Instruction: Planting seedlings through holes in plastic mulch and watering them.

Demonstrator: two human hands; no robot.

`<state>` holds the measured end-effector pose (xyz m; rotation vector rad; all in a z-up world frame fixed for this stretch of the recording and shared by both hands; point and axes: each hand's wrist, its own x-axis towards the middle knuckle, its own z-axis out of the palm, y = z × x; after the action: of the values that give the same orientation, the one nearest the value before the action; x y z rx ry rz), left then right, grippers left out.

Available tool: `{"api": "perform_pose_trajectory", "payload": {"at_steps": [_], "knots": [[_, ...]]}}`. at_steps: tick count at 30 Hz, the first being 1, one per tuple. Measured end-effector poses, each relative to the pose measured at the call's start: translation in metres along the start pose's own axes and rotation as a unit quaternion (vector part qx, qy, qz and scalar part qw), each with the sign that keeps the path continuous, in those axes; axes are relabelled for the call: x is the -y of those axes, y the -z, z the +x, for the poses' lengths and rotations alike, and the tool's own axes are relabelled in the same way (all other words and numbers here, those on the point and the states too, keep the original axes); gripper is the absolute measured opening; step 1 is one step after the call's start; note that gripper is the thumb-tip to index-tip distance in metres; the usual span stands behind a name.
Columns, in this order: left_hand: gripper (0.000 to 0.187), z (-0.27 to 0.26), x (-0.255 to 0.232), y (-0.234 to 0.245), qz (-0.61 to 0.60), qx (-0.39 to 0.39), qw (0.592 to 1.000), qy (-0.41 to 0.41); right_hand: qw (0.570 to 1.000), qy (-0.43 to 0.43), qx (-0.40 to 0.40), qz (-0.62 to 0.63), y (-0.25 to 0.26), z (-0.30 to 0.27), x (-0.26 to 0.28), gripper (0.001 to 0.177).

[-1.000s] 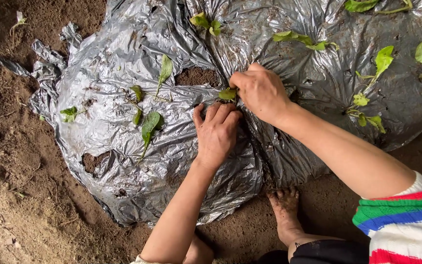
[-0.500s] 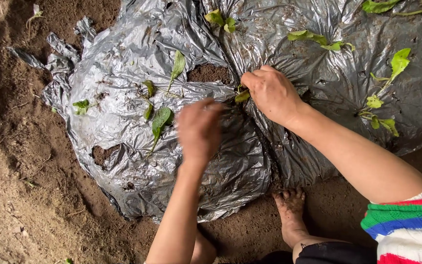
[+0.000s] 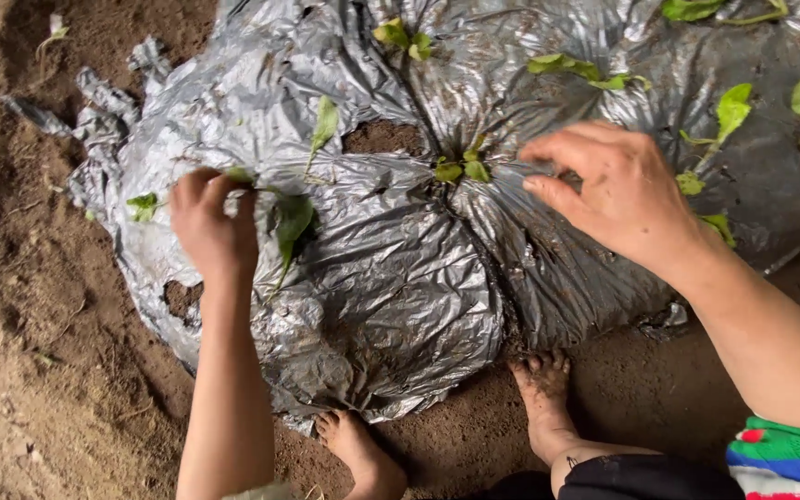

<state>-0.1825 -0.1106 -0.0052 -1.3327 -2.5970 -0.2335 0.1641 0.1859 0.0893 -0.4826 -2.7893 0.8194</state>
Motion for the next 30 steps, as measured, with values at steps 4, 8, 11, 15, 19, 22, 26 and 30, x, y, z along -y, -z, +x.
{"api": "perform_pose_trajectory", "payload": {"at_steps": [4, 8, 11, 15, 19, 22, 26, 30], "knots": [[0.009, -0.017, -0.099, 0.042, -0.394, 0.009, 0.905, 0.159, 0.968, -0.158, 0.092, 0.172, 0.009, -0.023, 0.015, 0.019], [0.019, -0.038, -0.232, 0.051, -0.503, 0.095, 0.854, 0.092, 0.848, -0.272, 0.115, 0.44, -0.024, -0.037, 0.028, 0.036], [0.033, -0.043, -0.276, 0.05, -0.457, 0.097, 0.884, -0.031, 0.845, -0.277, 0.031, 0.457, -0.03, -0.049, 0.023, 0.024], [0.051, -0.061, -0.274, 0.053, -0.487, 0.14, 0.86, -0.056, 0.842, -0.333, 0.046, 0.423, -0.023, -0.079, -0.008, 0.018], [0.025, -0.086, -0.252, 0.047, -0.263, 0.168, 0.902, -0.296, 0.864, -0.339, 0.018, 0.373, -0.02, -0.102, -0.026, 0.017], [0.017, -0.089, -0.247, 0.049, -0.218, 0.143, 0.892, -0.368, 0.865, -0.372, 0.09, 0.325, -0.024, -0.111, -0.02, 0.017], [0.016, -0.091, -0.246, 0.048, -0.244, 0.086, 0.884, -0.388, 0.855, -0.404, 0.186, 0.265, -0.032, -0.12, -0.014, 0.013], [0.018, -0.097, -0.235, 0.041, -0.244, 0.081, 0.882, -0.395, 0.881, -0.368, 0.225, 0.196, -0.039, -0.12, 0.006, 0.008]]}}
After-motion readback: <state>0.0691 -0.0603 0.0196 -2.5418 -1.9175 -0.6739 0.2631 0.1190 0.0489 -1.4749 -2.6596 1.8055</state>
